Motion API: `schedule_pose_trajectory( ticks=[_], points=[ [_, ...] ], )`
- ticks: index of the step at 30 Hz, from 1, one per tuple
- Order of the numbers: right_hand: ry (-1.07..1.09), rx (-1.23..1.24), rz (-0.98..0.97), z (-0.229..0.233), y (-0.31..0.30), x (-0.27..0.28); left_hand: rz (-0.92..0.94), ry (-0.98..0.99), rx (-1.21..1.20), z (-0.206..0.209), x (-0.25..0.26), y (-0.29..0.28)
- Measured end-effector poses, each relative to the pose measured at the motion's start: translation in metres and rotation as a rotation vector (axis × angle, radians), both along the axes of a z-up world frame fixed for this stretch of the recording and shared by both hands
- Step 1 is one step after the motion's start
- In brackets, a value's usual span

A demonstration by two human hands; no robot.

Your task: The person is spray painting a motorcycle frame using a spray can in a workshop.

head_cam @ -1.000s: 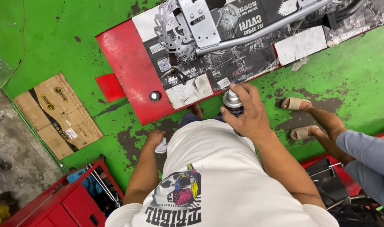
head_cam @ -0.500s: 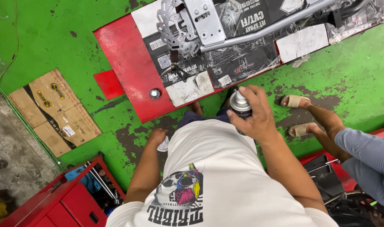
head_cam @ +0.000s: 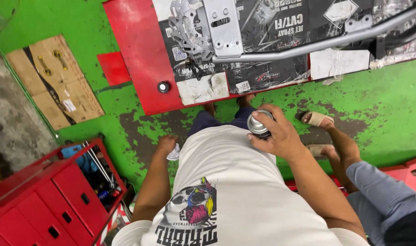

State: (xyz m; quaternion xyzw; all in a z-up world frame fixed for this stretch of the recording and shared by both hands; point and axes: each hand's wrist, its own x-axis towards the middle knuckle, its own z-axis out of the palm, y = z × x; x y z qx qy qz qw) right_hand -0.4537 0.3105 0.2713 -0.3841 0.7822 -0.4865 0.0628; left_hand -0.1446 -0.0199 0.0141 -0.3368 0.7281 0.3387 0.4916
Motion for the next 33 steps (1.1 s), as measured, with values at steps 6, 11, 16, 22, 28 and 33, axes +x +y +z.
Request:
schedule_pose_trajectory(
  ticks=[6,11,16,22,28,33],
  points=[
    [-0.096,-0.012,0.106,-0.016,0.022,-0.038,0.187,-0.078,-0.048,0.026,-0.008,0.047],
    [-0.126,-0.029,0.171,-0.020,0.036,-0.068,0.293,-0.127,-0.095,0.021,-0.009,0.077],
    [-0.114,-0.027,0.185,-0.019,0.044,-0.083,0.333,-0.161,-0.093,0.050,-0.030,0.095],
    [-0.101,-0.003,0.161,-0.020,0.045,-0.078,0.260,-0.173,-0.053,0.038,-0.014,0.093],
    [-0.036,0.044,0.016,-0.014,0.021,-0.043,-0.333,-0.046,0.024,-0.031,0.039,0.047],
    [0.022,0.084,-0.150,-0.008,-0.017,0.004,-0.006,-0.113,0.026,0.013,-0.004,-0.030]
  ],
)
